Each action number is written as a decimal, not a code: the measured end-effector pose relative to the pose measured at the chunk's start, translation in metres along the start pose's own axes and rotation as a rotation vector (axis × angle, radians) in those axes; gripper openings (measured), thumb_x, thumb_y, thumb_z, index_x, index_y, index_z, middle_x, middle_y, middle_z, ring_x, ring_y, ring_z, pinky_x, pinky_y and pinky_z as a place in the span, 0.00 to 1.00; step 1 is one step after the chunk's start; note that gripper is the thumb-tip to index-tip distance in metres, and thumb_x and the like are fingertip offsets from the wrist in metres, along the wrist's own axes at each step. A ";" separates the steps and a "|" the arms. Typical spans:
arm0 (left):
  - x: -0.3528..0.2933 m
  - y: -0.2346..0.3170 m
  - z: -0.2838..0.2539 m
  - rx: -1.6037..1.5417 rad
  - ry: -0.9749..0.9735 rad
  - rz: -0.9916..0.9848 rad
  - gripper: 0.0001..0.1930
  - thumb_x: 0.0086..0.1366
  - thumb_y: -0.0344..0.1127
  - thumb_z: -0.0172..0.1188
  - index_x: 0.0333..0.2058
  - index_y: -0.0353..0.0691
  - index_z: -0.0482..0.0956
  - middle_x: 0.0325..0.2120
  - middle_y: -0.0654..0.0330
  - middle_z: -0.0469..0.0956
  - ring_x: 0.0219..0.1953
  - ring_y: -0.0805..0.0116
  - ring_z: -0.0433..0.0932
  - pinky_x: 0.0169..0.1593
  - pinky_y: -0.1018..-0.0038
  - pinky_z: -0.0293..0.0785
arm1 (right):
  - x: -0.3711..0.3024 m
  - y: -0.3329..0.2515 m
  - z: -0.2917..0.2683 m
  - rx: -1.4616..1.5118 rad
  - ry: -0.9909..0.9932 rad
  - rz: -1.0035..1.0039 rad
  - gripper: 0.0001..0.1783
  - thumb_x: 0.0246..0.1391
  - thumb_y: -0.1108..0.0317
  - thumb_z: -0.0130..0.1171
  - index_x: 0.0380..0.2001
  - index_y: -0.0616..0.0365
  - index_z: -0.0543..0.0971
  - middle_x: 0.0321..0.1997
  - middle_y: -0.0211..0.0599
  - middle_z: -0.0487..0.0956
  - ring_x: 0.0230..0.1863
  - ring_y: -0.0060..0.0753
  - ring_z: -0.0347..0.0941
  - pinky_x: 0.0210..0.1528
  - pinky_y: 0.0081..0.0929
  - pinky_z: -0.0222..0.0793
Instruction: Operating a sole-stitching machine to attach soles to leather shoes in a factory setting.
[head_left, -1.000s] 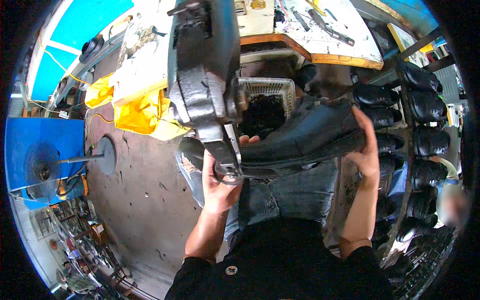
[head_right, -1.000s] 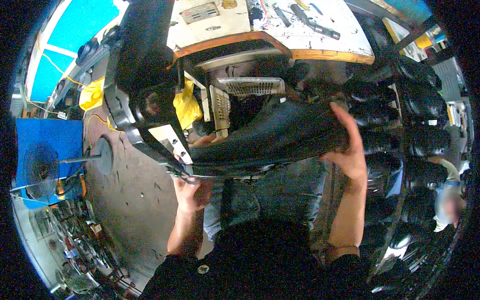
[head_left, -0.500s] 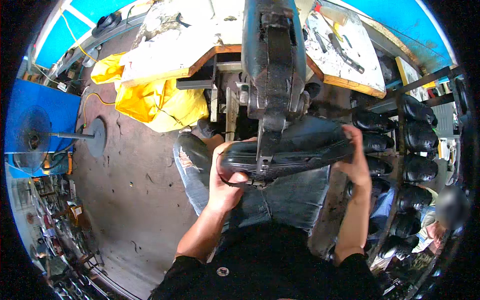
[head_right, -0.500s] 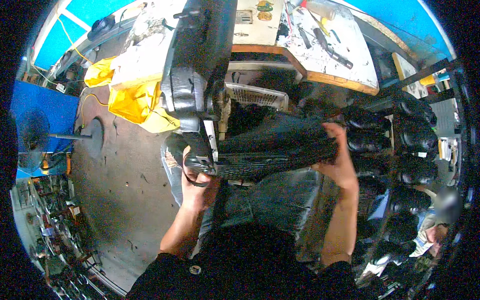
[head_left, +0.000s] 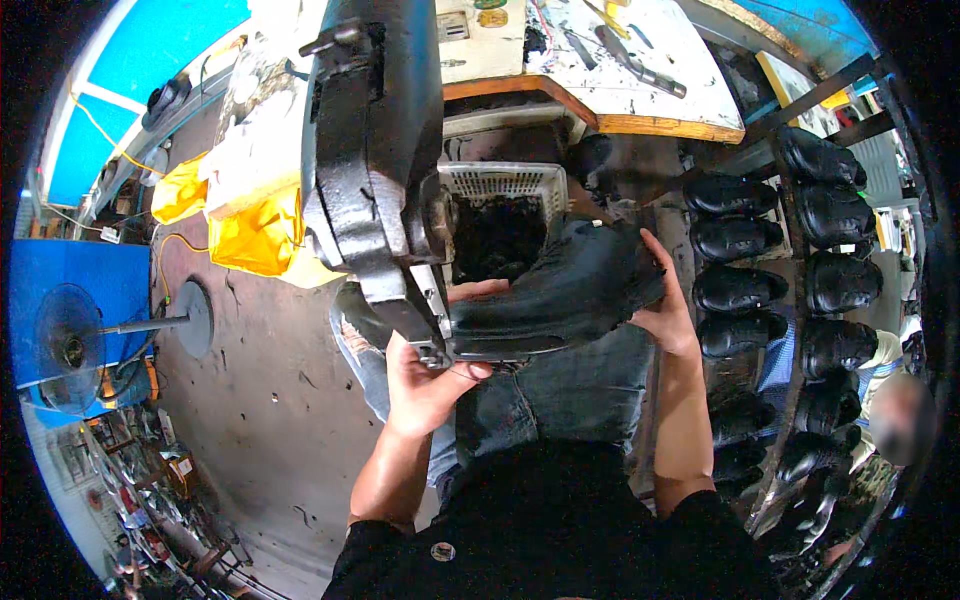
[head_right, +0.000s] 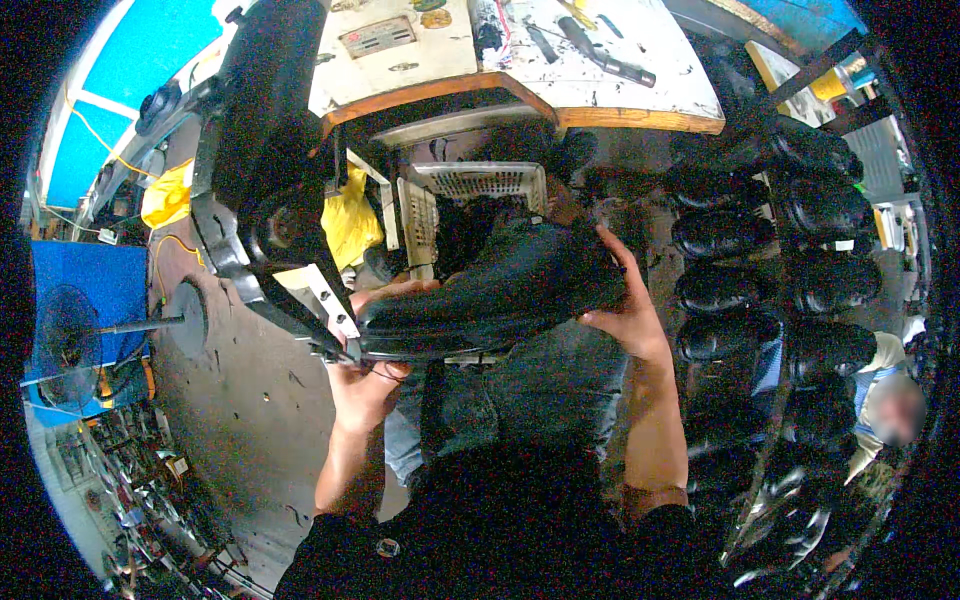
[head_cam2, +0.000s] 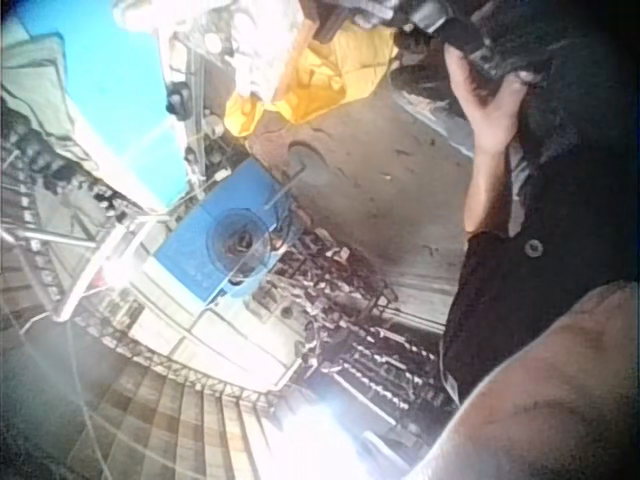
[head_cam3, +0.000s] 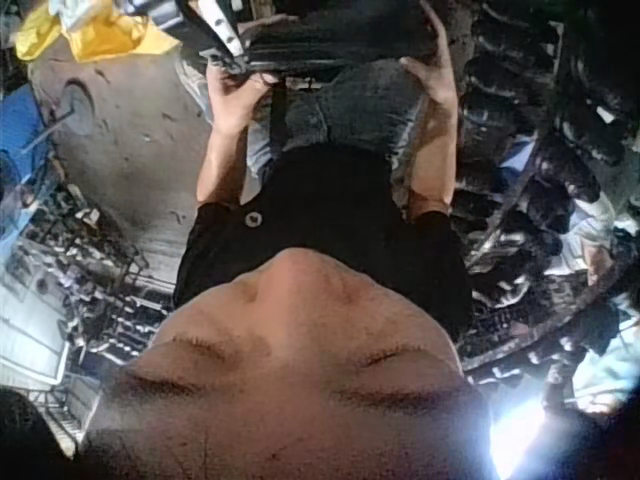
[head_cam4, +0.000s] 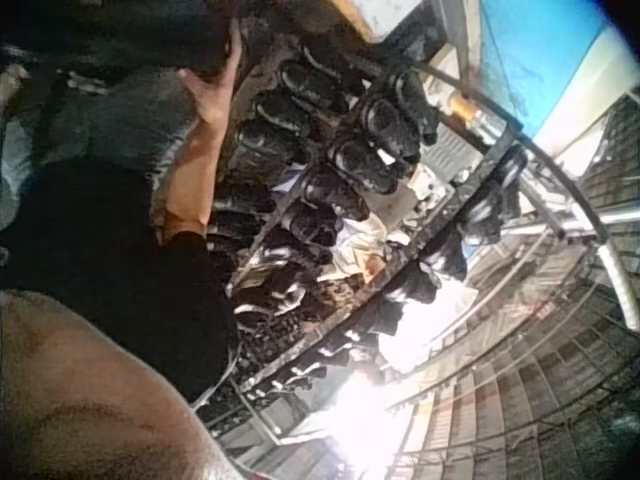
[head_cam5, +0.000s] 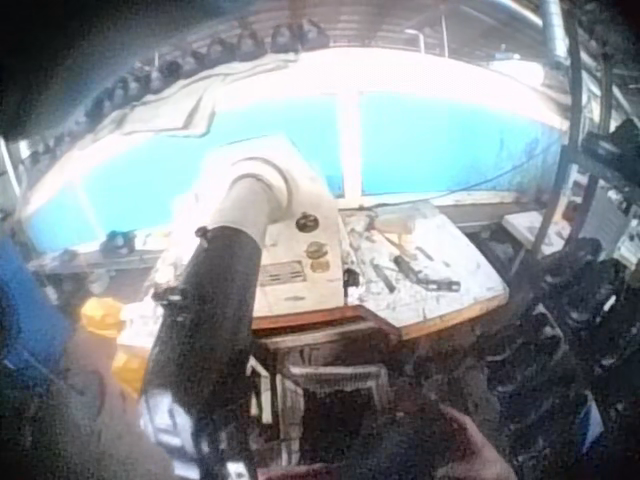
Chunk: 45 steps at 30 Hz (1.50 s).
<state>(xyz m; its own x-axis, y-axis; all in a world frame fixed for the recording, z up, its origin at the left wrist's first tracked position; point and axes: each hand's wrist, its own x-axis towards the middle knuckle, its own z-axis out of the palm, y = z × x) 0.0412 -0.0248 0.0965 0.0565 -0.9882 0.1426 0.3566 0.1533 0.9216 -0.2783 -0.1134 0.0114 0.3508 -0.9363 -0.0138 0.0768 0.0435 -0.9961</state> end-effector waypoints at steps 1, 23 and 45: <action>0.000 -0.002 0.000 0.006 0.001 0.014 0.32 0.56 0.32 0.74 0.58 0.28 0.72 0.60 0.40 0.72 0.57 0.57 0.77 0.60 0.63 0.75 | 0.000 -0.003 -0.001 -0.047 -0.016 -0.036 0.62 0.30 0.84 0.71 0.74 0.58 0.56 0.78 0.38 0.55 0.77 0.38 0.52 0.75 0.36 0.51; -0.041 -0.039 -0.031 -0.747 0.366 -0.213 0.43 0.58 0.34 0.74 0.68 0.46 0.59 0.57 0.60 0.73 0.54 0.62 0.78 0.50 0.62 0.81 | 0.021 -0.169 0.025 -0.481 -0.028 -0.470 0.56 0.29 0.54 0.80 0.63 0.68 0.69 0.69 0.65 0.65 0.73 0.62 0.59 0.74 0.52 0.49; -0.071 0.056 -0.104 0.648 0.664 0.585 0.30 0.67 0.34 0.49 0.65 0.26 0.61 0.62 0.38 0.69 0.66 0.45 0.67 0.72 0.51 0.56 | 0.030 -0.101 0.157 -0.200 -0.268 -0.357 0.49 0.36 0.70 0.81 0.64 0.59 0.68 0.69 0.52 0.67 0.77 0.55 0.51 0.74 0.47 0.53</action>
<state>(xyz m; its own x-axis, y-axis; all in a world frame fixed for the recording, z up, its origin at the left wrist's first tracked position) 0.1541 0.0544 0.1007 0.6179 -0.5354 0.5759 -0.4359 0.3763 0.8175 -0.1287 -0.0913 0.1257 0.5653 -0.7568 0.3282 0.0646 -0.3560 -0.9323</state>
